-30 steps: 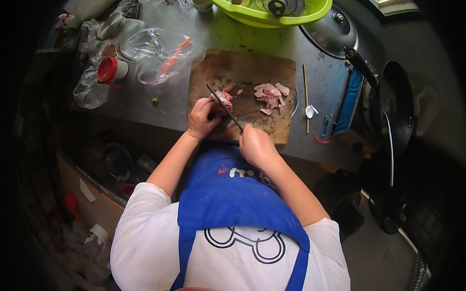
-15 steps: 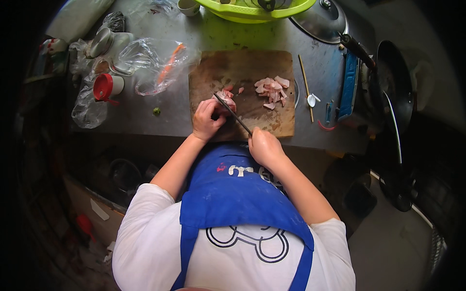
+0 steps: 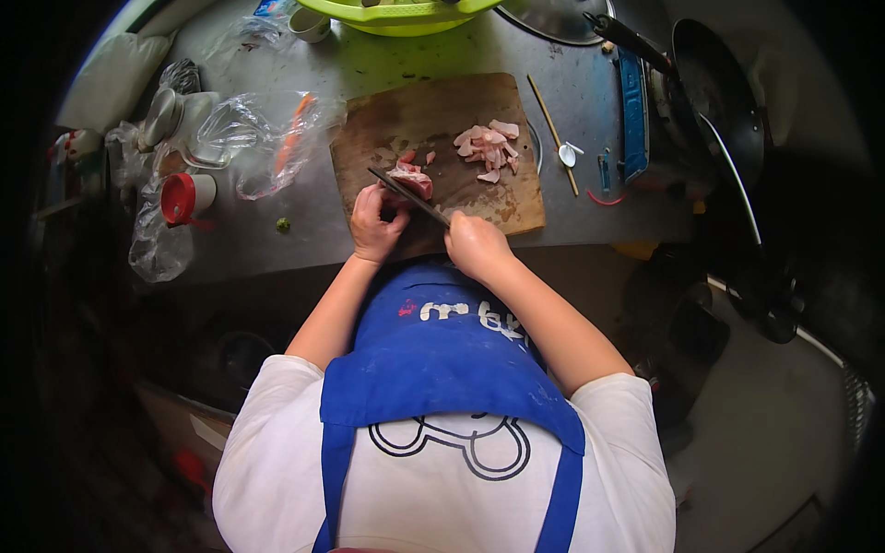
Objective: The person slices a piece of meat into smaller strips using a cleaver on a wooden cutting board, occasionally using their hands to adjust the position of the meat.
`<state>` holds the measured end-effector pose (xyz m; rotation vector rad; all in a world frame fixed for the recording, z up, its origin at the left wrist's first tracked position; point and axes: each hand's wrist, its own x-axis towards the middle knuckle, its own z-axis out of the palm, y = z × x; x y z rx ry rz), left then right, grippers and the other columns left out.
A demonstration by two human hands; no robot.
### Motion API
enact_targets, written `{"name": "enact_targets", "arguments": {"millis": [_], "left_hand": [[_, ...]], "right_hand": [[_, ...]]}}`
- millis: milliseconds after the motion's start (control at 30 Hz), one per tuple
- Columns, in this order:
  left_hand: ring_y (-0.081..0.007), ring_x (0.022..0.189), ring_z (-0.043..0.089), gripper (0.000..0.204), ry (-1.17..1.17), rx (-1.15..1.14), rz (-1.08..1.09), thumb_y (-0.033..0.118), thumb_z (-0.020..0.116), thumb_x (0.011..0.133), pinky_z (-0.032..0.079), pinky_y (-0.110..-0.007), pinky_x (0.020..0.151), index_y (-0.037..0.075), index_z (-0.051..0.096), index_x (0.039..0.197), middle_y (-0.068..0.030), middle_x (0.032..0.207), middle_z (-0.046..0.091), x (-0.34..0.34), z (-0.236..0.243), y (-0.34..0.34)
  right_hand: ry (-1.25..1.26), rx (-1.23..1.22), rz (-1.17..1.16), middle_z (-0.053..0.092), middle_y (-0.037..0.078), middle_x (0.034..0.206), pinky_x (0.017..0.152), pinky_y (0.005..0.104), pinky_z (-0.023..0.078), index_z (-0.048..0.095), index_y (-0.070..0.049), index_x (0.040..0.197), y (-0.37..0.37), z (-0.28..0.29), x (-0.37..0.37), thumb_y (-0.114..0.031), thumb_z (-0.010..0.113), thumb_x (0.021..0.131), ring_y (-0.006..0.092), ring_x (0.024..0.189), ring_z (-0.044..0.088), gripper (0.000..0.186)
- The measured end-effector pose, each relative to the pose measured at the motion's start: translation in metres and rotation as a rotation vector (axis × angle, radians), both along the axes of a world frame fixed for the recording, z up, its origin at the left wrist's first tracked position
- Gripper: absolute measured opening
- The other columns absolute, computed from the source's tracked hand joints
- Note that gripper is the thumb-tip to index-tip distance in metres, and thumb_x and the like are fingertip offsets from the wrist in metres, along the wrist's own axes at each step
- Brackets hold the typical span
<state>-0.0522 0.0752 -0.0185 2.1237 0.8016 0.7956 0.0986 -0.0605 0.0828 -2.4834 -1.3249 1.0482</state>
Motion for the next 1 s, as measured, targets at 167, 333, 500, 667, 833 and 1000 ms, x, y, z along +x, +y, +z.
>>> {"name": "enact_targets", "arguments": {"millis": [167,333,500,667,833,1000], "left_hand": [[-0.0345,0.093,0.063,0.031,-0.106,-0.037,0.013,0.007,0.075,0.070,0.053,-0.042,0.083,0.006,0.060,0.097,-0.0131,0.099,0.064,0.000,0.005,-0.001],[-0.0320,0.091,0.066,0.041,-0.032,-0.057,-0.012,0.008,0.075,0.072,0.055,-0.040,0.080,0.007,0.065,0.111,-0.0126,0.099,0.064,-0.007,0.014,0.000],[-0.0284,0.085,0.067,0.038,0.046,-0.080,0.002,0.010,0.076,0.072,0.057,-0.037,0.073,0.007,0.068,0.108,-0.0112,0.101,0.064,-0.006,0.019,0.001],[-0.0296,0.084,0.068,0.037,0.095,-0.039,0.025,0.009,0.075,0.068,0.058,-0.038,0.073,0.005,0.068,0.104,-0.0124,0.107,0.062,0.001,0.029,0.000],[-0.0312,0.083,0.067,0.031,0.121,0.027,-0.044,0.008,0.076,0.065,0.057,-0.040,0.071,0.007,0.066,0.095,-0.0131,0.106,0.062,0.000,0.030,-0.001],[-0.0325,0.083,0.065,0.036,0.093,0.053,-0.113,0.012,0.079,0.062,0.056,-0.041,0.070,0.010,0.062,0.094,-0.0114,0.104,0.060,-0.017,0.023,-0.017]], "right_hand": [[-0.012,-0.020,0.059,0.070,0.028,0.090,0.081,0.0551,0.053,0.063,0.003,0.094,-0.029,0.005,0.023,-0.022,0.056,0.095,0.0465,0.088,0.067,0.027],[0.052,-0.009,-0.013,0.069,0.028,0.085,0.080,0.0546,0.053,0.067,0.002,0.092,-0.029,0.017,0.041,-0.023,0.058,0.095,0.0454,0.085,0.068,0.028],[0.048,0.063,0.080,0.068,0.029,0.083,0.076,0.0545,0.054,0.066,0.002,0.091,-0.019,0.024,0.039,-0.022,0.059,0.094,0.0456,0.082,0.068,0.025],[0.023,0.109,0.136,0.069,0.027,0.080,0.074,0.0547,0.055,0.061,0.002,0.086,-0.006,0.008,0.026,-0.016,0.059,0.091,0.0468,0.078,0.068,0.019],[0.016,0.150,0.166,0.070,0.028,0.082,0.071,0.0544,0.056,0.063,0.004,0.084,0.040,-0.004,0.015,-0.015,0.058,0.090,0.0457,0.080,0.070,0.021],[0.024,0.167,0.181,0.070,0.029,0.085,0.075,0.0538,0.056,0.065,0.004,0.084,0.067,-0.014,0.010,-0.017,0.057,0.091,0.0458,0.082,0.070,0.024]]}}
